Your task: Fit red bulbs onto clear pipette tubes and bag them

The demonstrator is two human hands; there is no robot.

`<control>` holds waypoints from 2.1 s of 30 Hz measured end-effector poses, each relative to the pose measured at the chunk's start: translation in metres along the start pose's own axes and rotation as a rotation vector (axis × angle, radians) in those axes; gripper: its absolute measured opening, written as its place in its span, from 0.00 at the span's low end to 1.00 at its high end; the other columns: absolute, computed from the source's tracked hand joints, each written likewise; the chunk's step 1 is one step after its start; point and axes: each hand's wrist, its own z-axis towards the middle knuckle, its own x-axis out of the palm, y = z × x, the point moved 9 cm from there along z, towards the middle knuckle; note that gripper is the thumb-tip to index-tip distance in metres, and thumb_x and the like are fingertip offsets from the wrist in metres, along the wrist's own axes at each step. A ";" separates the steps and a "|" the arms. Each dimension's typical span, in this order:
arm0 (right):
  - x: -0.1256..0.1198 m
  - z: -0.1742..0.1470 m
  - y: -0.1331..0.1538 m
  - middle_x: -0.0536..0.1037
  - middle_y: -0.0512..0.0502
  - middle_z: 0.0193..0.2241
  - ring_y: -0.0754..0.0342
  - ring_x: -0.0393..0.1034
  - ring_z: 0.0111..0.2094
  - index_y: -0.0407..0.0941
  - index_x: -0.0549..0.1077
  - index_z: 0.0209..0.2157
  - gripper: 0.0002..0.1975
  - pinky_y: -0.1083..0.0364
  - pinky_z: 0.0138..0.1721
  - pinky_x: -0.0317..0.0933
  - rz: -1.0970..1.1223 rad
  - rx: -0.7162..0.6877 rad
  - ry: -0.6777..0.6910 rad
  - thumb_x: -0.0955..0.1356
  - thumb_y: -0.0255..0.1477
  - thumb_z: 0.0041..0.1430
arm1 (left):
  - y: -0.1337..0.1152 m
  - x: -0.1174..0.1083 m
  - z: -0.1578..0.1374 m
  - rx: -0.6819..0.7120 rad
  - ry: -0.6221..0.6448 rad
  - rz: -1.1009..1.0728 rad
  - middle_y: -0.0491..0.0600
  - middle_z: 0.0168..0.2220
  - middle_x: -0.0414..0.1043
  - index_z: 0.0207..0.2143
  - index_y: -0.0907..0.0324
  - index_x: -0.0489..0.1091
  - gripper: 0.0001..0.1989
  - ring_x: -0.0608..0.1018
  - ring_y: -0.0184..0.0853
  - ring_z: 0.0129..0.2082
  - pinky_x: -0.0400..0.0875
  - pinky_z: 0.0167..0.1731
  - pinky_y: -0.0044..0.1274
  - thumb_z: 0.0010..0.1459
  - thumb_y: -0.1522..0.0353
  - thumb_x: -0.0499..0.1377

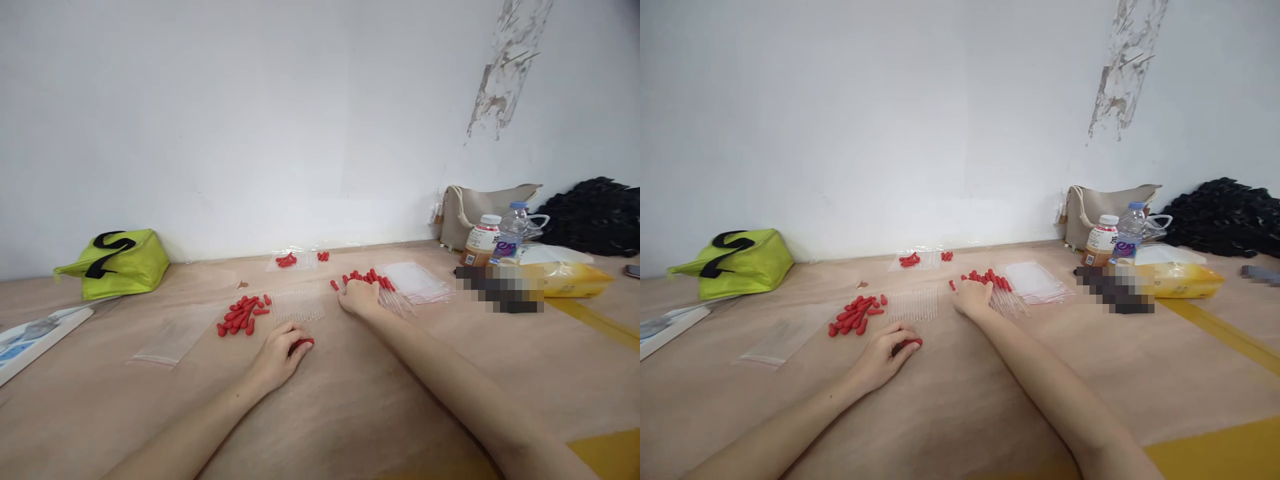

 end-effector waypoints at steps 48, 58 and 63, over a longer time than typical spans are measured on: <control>-0.018 -0.115 0.048 0.75 0.49 0.24 0.60 0.60 0.24 0.43 0.69 0.26 0.13 0.54 0.36 0.41 0.259 -0.790 -0.120 0.58 0.29 0.58 | -0.018 0.003 0.001 0.128 0.055 0.036 0.47 0.25 0.66 0.29 0.60 0.66 0.13 0.68 0.33 0.30 0.61 0.36 0.26 0.61 0.66 0.46; -0.007 -0.116 0.055 0.73 0.50 0.20 0.61 0.58 0.21 0.42 0.65 0.21 0.15 0.56 0.33 0.42 0.232 -0.745 -0.067 0.57 0.29 0.59 | -0.026 0.004 0.000 0.228 0.059 0.042 0.49 0.28 0.67 0.31 0.60 0.66 0.13 0.68 0.34 0.31 0.61 0.38 0.29 0.61 0.68 0.44; -0.005 -0.112 0.056 0.72 0.51 0.20 0.61 0.59 0.21 0.42 0.67 0.23 0.16 0.57 0.34 0.44 0.234 -0.744 -0.025 0.56 0.30 0.60 | -0.026 0.003 0.001 0.249 0.054 0.053 0.48 0.29 0.69 0.32 0.60 0.67 0.11 0.69 0.33 0.32 0.61 0.40 0.29 0.60 0.68 0.46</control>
